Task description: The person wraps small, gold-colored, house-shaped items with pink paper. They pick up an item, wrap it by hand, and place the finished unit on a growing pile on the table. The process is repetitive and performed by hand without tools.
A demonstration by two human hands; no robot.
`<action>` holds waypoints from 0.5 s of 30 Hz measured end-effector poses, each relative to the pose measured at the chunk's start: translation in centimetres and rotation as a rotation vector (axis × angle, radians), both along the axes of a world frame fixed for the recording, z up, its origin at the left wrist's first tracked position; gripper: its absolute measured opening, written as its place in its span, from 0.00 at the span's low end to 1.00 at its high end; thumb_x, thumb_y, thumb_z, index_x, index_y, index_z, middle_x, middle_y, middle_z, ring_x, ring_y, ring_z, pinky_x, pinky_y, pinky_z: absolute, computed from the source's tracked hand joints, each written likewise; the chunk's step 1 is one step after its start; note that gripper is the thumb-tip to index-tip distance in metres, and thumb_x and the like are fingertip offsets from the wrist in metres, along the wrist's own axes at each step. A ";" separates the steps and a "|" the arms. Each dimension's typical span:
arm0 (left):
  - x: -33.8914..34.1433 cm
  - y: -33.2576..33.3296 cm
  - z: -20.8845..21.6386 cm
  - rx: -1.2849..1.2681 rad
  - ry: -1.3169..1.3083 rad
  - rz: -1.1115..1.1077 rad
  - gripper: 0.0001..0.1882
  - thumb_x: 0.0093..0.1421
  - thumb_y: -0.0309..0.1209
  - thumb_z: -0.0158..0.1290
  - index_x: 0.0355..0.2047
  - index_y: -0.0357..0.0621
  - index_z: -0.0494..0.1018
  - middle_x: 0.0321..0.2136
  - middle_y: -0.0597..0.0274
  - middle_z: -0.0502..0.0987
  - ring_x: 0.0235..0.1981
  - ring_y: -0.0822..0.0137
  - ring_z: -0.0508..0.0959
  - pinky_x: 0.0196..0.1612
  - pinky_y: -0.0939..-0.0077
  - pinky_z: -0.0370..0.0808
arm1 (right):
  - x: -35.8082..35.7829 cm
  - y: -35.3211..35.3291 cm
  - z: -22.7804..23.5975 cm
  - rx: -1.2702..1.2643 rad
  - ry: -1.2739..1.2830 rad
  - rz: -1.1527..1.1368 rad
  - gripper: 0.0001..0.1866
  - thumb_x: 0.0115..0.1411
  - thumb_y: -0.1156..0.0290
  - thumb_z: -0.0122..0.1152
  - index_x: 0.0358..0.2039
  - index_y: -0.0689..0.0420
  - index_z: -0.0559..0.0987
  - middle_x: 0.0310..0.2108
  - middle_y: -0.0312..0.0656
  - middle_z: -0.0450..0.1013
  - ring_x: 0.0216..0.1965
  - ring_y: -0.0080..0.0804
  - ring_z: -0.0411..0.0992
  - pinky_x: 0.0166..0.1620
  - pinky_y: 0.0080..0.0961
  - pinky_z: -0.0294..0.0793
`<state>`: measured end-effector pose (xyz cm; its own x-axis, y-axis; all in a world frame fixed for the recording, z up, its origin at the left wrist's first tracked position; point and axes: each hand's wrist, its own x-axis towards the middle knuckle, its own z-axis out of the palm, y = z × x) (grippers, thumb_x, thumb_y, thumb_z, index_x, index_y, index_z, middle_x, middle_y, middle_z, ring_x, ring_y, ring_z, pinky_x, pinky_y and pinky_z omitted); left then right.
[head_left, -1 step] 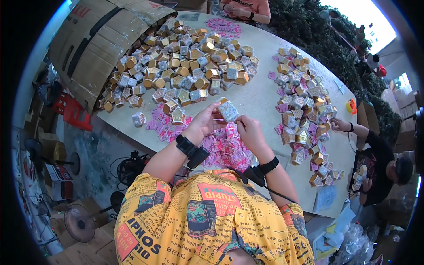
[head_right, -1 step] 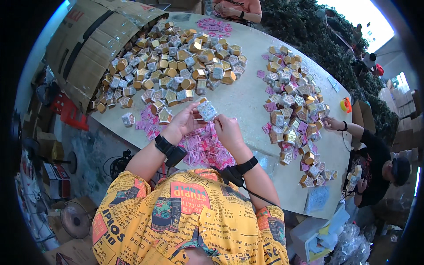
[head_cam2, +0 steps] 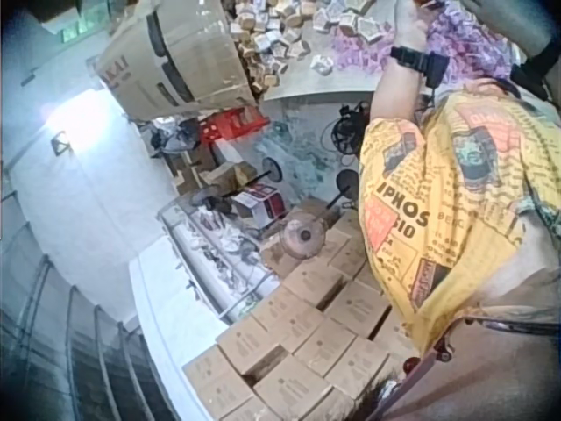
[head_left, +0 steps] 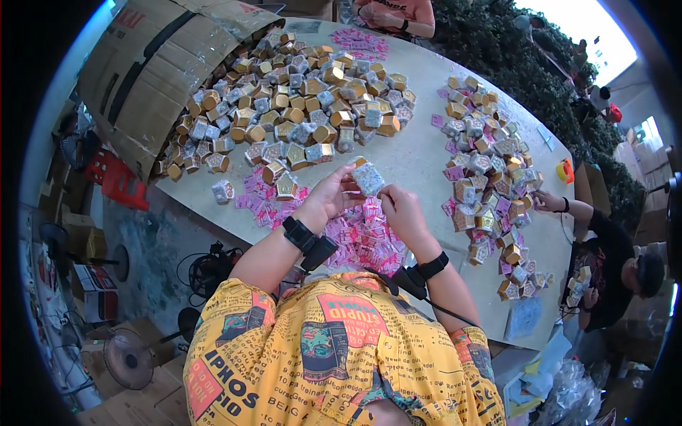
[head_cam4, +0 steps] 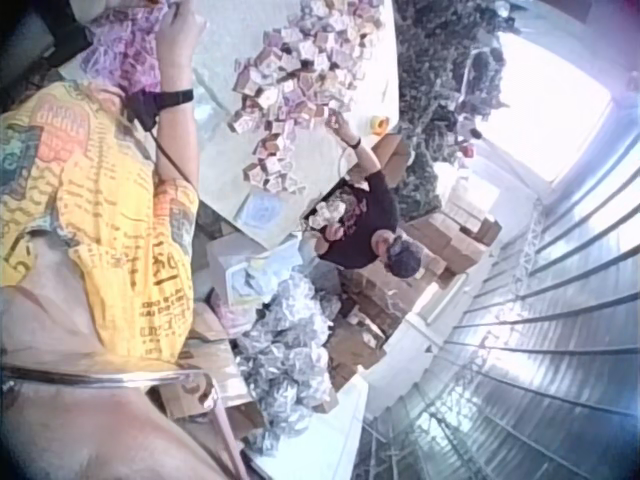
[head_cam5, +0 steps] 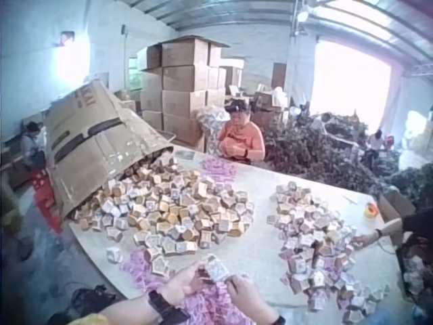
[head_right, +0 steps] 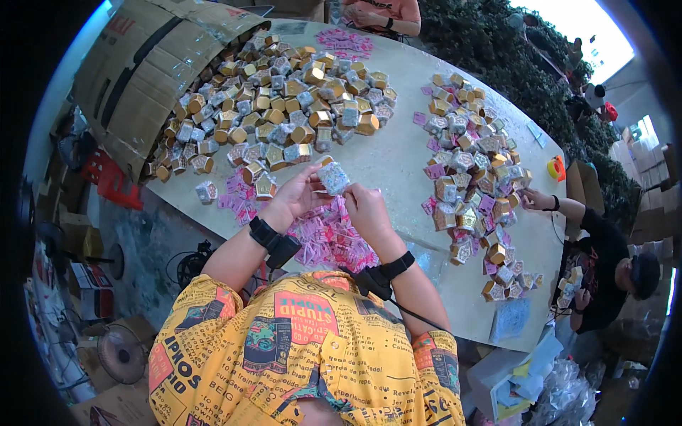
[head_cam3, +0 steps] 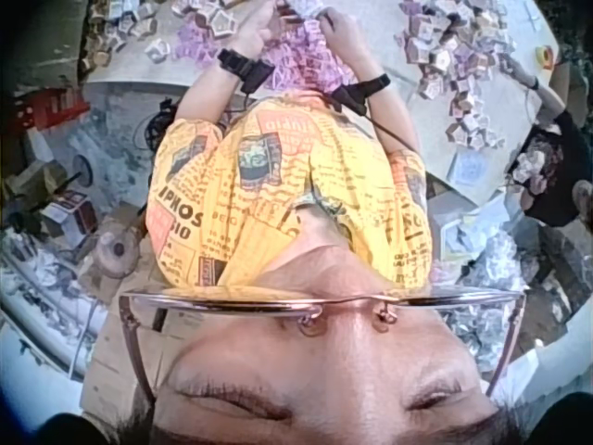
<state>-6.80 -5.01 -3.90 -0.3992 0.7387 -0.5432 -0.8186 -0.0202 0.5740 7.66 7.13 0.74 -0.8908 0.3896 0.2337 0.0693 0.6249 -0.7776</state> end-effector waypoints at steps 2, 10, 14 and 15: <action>0.1 0.2 0.0 -0.006 0.006 -0.002 0.23 0.56 0.49 0.53 0.41 0.42 0.69 0.36 0.59 0.74 0.38 0.59 0.76 0.43 0.59 0.74 | 0.1 0.1 -0.1 0.001 0.012 -0.004 0.05 0.54 0.75 0.53 0.26 0.64 0.75 0.20 0.56 0.71 0.25 0.52 0.73 0.30 0.38 0.72; 1.1 0.7 0.9 -0.078 0.137 0.054 0.21 0.56 0.46 0.55 0.41 0.43 0.70 0.34 0.57 0.75 0.32 0.63 0.77 0.36 0.67 0.77 | 0.1 0.4 -0.9 0.110 -0.031 -0.054 0.07 0.54 0.74 0.52 0.25 0.64 0.74 0.20 0.57 0.70 0.26 0.55 0.71 0.32 0.41 0.72; 1.9 1.1 1.3 -0.099 0.208 0.110 0.19 0.55 0.44 0.56 0.40 0.43 0.71 0.31 0.57 0.75 0.28 0.65 0.78 0.31 0.71 0.77 | 0.2 0.7 -2.0 0.087 -0.007 -0.074 0.07 0.54 0.74 0.53 0.26 0.66 0.76 0.19 0.55 0.71 0.22 0.50 0.72 0.30 0.38 0.72; 2.0 1.2 1.4 -0.096 0.194 0.115 0.19 0.55 0.44 0.56 0.40 0.43 0.71 0.31 0.57 0.75 0.28 0.65 0.78 0.32 0.70 0.77 | 0.3 0.8 -1.9 0.064 0.007 -0.075 0.08 0.55 0.74 0.54 0.27 0.66 0.76 0.18 0.54 0.72 0.20 0.47 0.73 0.28 0.36 0.72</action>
<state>-4.78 -3.84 -2.55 -0.5813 0.6312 -0.5136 -0.6883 -0.0448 0.7241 7.93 7.97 -1.16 -0.8580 0.4393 0.2661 0.1127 0.6665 -0.7370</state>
